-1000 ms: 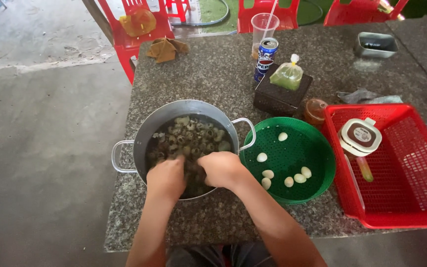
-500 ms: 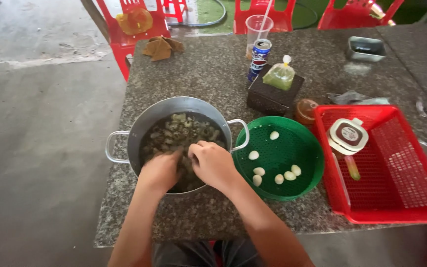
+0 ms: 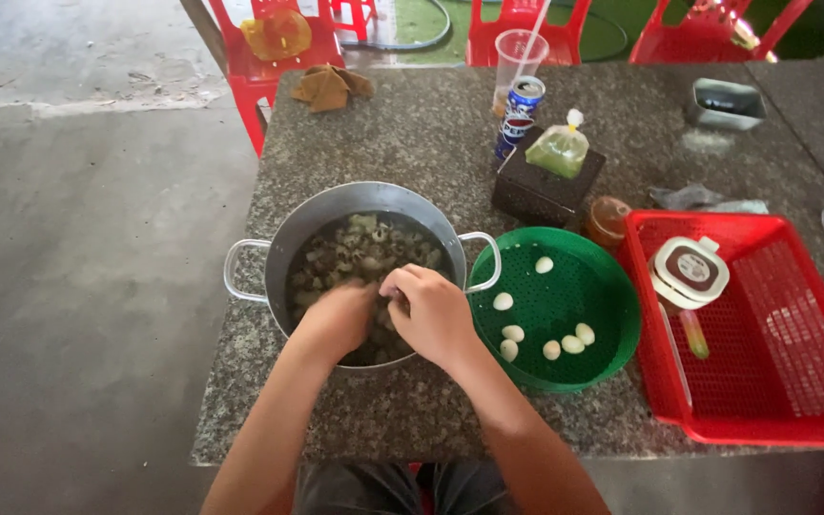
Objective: The person peels the shells from boiled eggs by hand, retrieving the eggs from a pot of water and placing the peeled eggs into a green strainer.
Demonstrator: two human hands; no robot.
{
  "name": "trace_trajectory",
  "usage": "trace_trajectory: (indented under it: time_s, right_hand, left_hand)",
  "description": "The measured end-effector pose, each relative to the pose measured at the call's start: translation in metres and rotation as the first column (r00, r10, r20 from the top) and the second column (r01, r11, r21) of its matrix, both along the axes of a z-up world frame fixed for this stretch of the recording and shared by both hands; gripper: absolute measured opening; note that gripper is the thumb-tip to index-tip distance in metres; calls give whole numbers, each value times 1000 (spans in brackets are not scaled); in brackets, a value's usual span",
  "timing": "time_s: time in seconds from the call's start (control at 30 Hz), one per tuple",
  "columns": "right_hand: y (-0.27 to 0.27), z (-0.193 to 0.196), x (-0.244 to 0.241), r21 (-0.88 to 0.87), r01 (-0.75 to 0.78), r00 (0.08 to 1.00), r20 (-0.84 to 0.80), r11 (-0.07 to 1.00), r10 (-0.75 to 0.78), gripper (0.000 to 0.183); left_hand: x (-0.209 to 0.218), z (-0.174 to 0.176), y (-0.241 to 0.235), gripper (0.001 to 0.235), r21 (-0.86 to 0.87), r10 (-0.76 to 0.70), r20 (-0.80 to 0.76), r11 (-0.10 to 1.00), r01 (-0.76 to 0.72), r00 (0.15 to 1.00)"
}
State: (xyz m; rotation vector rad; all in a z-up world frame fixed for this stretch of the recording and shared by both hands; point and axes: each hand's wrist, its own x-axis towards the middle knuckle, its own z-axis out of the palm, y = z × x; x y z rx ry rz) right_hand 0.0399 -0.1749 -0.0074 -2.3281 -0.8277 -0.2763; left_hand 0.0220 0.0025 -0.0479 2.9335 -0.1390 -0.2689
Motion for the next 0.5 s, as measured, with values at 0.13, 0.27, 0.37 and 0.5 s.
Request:
trace_trajectory:
  time_s: [0.13,0.27,0.37,0.5]
  right_hand:
    - [0,6,-1,1,-3,1000,-3,1000,3,12]
    - [-3,3,7,-52,-23,997,-75,998,19,25]
    - [-4,11,7,-35,-56,994,-93,998,52,43]
    - [-8,41,-4,101,-172,981,-79,980,180,41]
  left_hand:
    - [-12,34,-1,30,-217,60,65,975,-44,996]
    - [-21,55,-9,32,-491,137,236,871,-4,962]
    - [-27,60,-9,23,-648,179,267,760,39,947]
    - [-30,66,-12,11,-697,186,314,711,93,931]
